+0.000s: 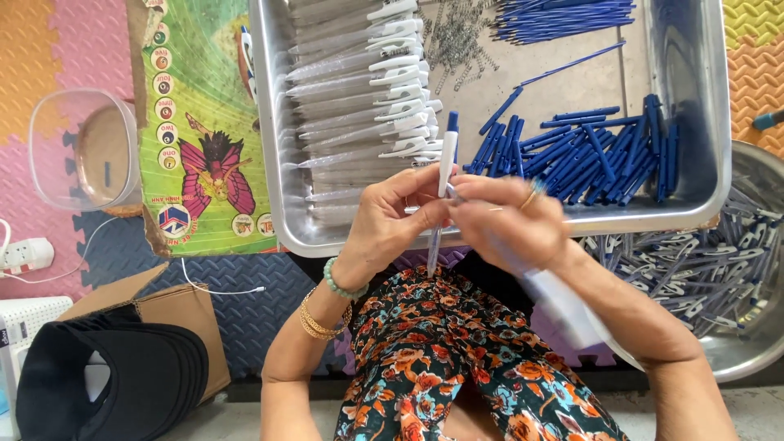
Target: Assembling ballpoint pens by inserting ink refills into barrels and attaching caps.
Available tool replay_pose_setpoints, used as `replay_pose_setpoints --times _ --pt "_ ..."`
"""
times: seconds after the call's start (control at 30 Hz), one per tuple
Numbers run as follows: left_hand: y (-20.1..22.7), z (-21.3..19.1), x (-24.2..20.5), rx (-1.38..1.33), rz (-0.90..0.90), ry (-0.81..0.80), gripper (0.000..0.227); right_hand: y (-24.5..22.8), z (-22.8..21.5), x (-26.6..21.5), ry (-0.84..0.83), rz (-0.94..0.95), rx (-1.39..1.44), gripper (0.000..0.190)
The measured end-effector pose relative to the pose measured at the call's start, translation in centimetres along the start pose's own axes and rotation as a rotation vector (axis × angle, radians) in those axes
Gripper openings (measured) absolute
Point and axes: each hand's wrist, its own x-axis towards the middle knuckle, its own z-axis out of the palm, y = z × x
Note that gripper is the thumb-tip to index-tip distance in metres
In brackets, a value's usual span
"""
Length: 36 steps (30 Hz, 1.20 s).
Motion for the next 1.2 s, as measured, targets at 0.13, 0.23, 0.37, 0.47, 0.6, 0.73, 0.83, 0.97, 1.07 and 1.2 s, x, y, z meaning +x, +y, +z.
replay_pose_setpoints --times 0.13,0.23,0.37,0.47,0.6,0.73,0.83,0.97,1.07,1.2 --pt "0.0 -0.3 0.1 0.003 -0.022 -0.032 0.056 -5.4 -0.3 4.5 0.101 -0.482 -0.550 0.037" --pt "-0.5 -0.5 0.2 0.029 -0.022 -0.081 0.052 -6.4 -1.7 6.1 0.169 -0.213 -0.612 0.035" --pt "-0.1 -0.5 0.1 0.108 -0.011 -0.149 0.052 -6.6 -1.7 7.5 -0.019 0.024 -0.417 0.027" --pt "-0.1 -0.5 0.2 0.127 -0.007 -0.190 0.058 -6.8 -1.8 7.6 -0.080 0.074 -0.382 0.022" --pt "-1.3 -1.1 0.1 0.113 -0.014 -0.251 0.072 -6.6 -0.8 8.0 0.051 0.121 -0.573 0.042" --pt "1.0 -1.1 0.0 0.112 -0.137 -0.314 0.083 -7.9 -1.3 9.9 0.194 0.232 -0.331 0.018" --pt "1.6 -0.9 0.3 0.185 -0.115 -0.347 0.086 -8.2 -3.1 10.4 0.177 0.022 -0.277 0.032" --pt "1.8 -0.8 0.4 0.161 -0.089 -0.379 0.082 -7.5 -5.9 9.0 0.235 -0.058 -0.274 0.026" --pt "1.8 -0.8 0.6 0.179 -0.068 -0.403 0.079 -7.0 -7.1 8.0 0.308 -0.014 -0.142 0.029" --pt "1.5 -1.0 0.7 0.157 -0.052 -0.431 0.079 -6.5 -8.2 7.6 0.365 -0.025 -0.059 0.018"
